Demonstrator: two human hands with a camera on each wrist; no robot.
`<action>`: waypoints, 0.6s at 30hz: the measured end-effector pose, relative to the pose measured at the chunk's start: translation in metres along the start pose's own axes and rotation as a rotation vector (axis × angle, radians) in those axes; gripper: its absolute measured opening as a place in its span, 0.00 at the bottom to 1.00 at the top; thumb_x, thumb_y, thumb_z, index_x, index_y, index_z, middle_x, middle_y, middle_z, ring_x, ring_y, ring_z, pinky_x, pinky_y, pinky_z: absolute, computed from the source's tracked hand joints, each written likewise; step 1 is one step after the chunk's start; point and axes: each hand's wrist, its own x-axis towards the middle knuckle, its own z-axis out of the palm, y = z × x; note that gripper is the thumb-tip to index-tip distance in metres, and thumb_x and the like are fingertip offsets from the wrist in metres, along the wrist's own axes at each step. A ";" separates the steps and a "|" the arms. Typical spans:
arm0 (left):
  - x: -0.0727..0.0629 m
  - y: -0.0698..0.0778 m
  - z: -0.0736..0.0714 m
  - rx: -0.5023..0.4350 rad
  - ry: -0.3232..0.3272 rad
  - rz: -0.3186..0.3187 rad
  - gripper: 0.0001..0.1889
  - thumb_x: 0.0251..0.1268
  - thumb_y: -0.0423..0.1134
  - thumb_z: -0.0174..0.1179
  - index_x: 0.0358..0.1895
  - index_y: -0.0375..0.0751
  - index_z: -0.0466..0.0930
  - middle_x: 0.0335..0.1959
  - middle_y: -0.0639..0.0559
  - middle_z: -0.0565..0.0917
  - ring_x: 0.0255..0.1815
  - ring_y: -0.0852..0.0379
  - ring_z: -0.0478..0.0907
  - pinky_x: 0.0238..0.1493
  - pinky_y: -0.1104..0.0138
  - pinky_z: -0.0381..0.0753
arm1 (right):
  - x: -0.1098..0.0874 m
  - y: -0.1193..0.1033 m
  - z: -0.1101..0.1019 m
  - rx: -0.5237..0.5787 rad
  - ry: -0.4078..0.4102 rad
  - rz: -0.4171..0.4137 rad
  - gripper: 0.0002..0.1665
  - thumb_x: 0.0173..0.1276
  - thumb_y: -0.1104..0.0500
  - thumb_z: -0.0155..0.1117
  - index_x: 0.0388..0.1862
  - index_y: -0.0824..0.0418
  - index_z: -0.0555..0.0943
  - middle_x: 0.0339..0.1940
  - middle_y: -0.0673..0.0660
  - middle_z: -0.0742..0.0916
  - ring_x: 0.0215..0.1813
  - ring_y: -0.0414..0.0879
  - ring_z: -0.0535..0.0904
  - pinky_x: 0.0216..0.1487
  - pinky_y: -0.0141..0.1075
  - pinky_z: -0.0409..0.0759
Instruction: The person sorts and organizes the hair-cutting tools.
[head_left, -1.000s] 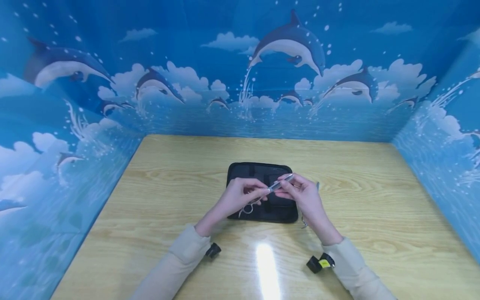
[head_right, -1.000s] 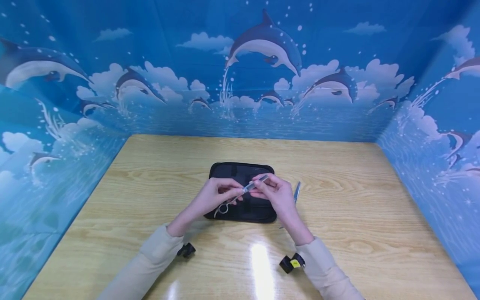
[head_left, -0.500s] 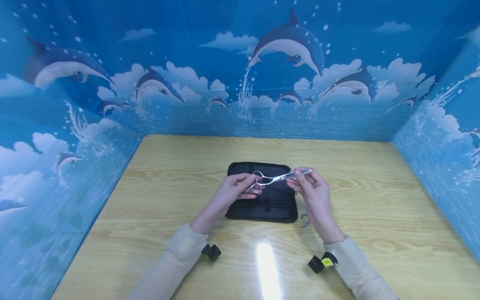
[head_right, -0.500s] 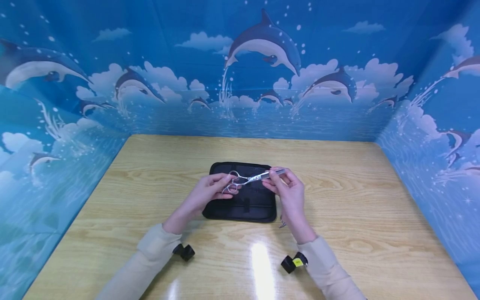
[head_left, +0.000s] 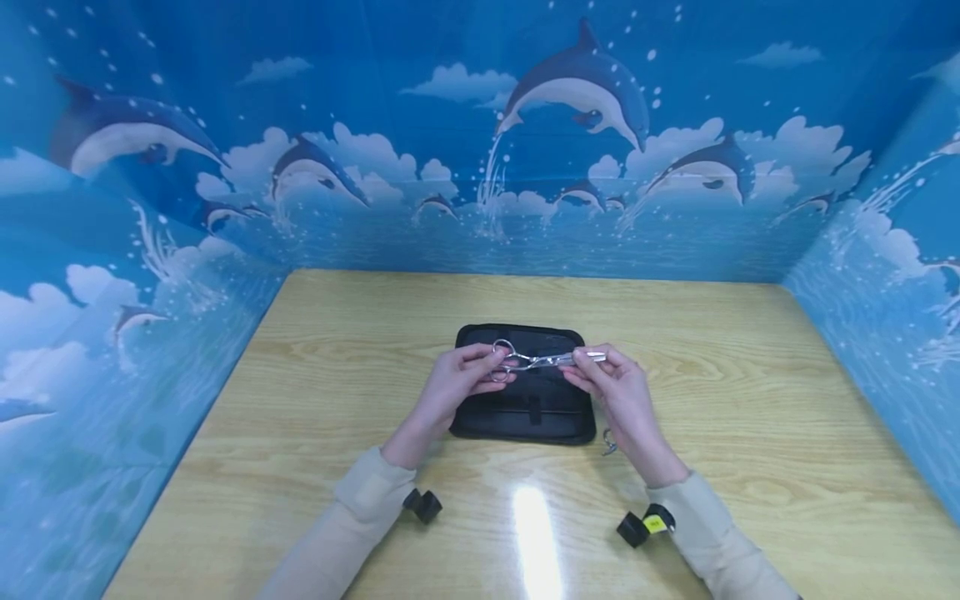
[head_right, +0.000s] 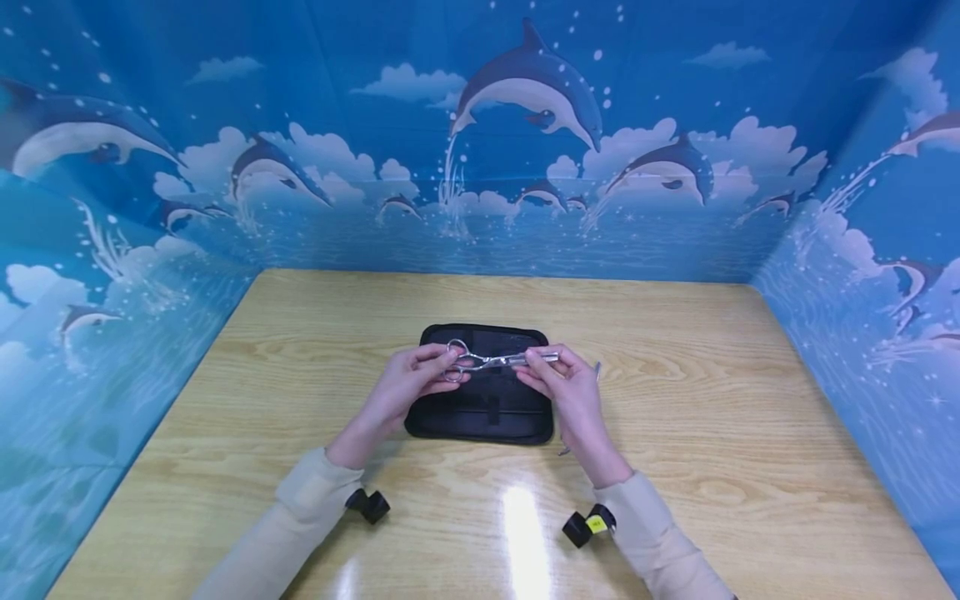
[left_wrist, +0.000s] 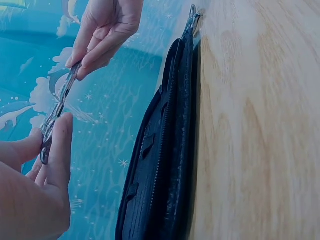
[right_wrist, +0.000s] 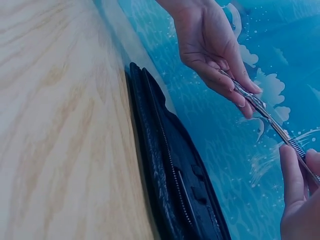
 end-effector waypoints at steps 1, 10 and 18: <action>0.000 0.000 0.000 0.003 0.003 0.000 0.16 0.74 0.34 0.61 0.58 0.27 0.80 0.46 0.36 0.88 0.37 0.56 0.89 0.44 0.66 0.87 | 0.000 0.000 0.000 -0.003 -0.002 0.008 0.03 0.73 0.65 0.64 0.43 0.62 0.83 0.37 0.53 0.90 0.42 0.44 0.89 0.52 0.36 0.84; 0.003 -0.004 -0.003 0.022 0.026 0.003 0.15 0.74 0.34 0.60 0.57 0.26 0.80 0.45 0.35 0.88 0.35 0.58 0.88 0.41 0.67 0.87 | 0.006 0.004 -0.002 -0.099 0.005 0.065 0.07 0.73 0.62 0.65 0.46 0.64 0.81 0.43 0.58 0.89 0.44 0.44 0.89 0.54 0.38 0.84; 0.002 -0.002 -0.004 0.037 0.034 -0.008 0.14 0.74 0.33 0.59 0.56 0.26 0.80 0.44 0.37 0.89 0.35 0.58 0.88 0.41 0.68 0.87 | 0.008 0.008 -0.002 -0.116 -0.017 0.076 0.09 0.74 0.62 0.64 0.48 0.66 0.79 0.42 0.56 0.89 0.45 0.44 0.89 0.54 0.37 0.84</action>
